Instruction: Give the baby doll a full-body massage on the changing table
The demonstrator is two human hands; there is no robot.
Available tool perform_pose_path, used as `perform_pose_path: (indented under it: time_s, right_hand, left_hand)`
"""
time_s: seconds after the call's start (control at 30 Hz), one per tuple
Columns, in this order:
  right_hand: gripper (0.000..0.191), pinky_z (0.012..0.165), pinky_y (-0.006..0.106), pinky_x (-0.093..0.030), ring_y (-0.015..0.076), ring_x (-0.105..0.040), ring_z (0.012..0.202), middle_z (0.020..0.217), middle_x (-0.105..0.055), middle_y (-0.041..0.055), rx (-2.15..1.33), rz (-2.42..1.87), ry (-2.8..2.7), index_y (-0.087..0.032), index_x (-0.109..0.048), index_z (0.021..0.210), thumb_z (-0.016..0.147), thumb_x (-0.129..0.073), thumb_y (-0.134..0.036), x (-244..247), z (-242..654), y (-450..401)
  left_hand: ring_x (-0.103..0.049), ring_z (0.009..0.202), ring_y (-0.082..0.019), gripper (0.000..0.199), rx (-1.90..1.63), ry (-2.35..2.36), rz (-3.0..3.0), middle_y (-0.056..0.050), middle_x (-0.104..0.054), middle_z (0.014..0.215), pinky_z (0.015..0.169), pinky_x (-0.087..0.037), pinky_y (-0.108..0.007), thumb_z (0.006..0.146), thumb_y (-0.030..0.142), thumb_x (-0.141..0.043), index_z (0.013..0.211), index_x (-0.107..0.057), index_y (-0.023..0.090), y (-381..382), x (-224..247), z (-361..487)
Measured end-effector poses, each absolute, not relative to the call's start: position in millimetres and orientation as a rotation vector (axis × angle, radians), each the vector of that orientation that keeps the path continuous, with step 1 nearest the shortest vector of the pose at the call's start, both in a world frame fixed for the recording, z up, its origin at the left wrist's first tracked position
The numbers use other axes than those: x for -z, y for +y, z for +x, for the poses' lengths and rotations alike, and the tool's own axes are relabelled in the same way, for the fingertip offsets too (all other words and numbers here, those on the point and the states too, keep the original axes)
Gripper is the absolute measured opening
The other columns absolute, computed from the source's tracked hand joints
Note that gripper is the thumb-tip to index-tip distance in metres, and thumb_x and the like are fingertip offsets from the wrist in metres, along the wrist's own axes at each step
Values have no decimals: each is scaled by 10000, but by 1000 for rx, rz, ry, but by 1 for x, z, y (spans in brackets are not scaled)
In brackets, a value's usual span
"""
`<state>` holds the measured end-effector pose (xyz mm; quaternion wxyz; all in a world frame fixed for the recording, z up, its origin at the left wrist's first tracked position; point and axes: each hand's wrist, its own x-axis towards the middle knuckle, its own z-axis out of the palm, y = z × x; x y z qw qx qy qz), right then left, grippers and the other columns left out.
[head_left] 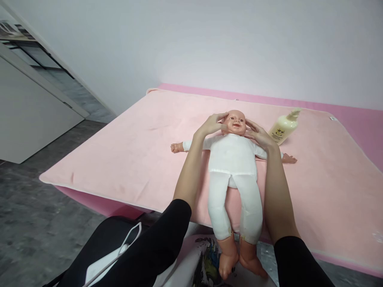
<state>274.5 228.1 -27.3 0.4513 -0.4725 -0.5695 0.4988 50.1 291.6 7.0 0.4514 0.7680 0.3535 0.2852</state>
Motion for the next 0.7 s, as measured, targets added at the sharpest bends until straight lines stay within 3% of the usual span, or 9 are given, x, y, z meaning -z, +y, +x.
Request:
perform_pose_path:
  time_s: [0.3, 0.5, 0.7]
  right_hand:
    - [672, 1060, 404, -389, 263, -368, 1311, 1429, -392, 11, -1238, -1182, -1360, -301, -480, 1297, 680, -735, -377, 18, 266, 224]
    - [625, 1049, 412, -396, 265, -337, 1329, 1435, -383, 13, -1193, -1193, -1409, -300, -488, 1292, 709, -701, -382, 25, 272, 229]
    - [594, 1044, 431, -382, 252, -326, 1336, 1425, -396, 52, -1103, -1280, -1452, -253, -504, 1278, 702, -650, -273, 23, 274, 232]
  left_hand:
    - [-450, 1253, -245, 564, -797, 889, 1975, -77, -512, 1334, 1047, -372, -366, 702, 225, -533, 1264, -524, 169, 294, -3, 52]
    - [-455, 1248, -249, 577, -820, 922, 1948, -96, -521, 1321, 1045, -379, -369, 689, 186, -517, 1263, -524, 131, 290, -5, 54]
    - [-452, 1252, -231, 613, -818, 953, 1898, -113, -498, 1341, 1031, -398, -336, 657, 132, -496, 1268, -504, 77, 286, -9, 57]
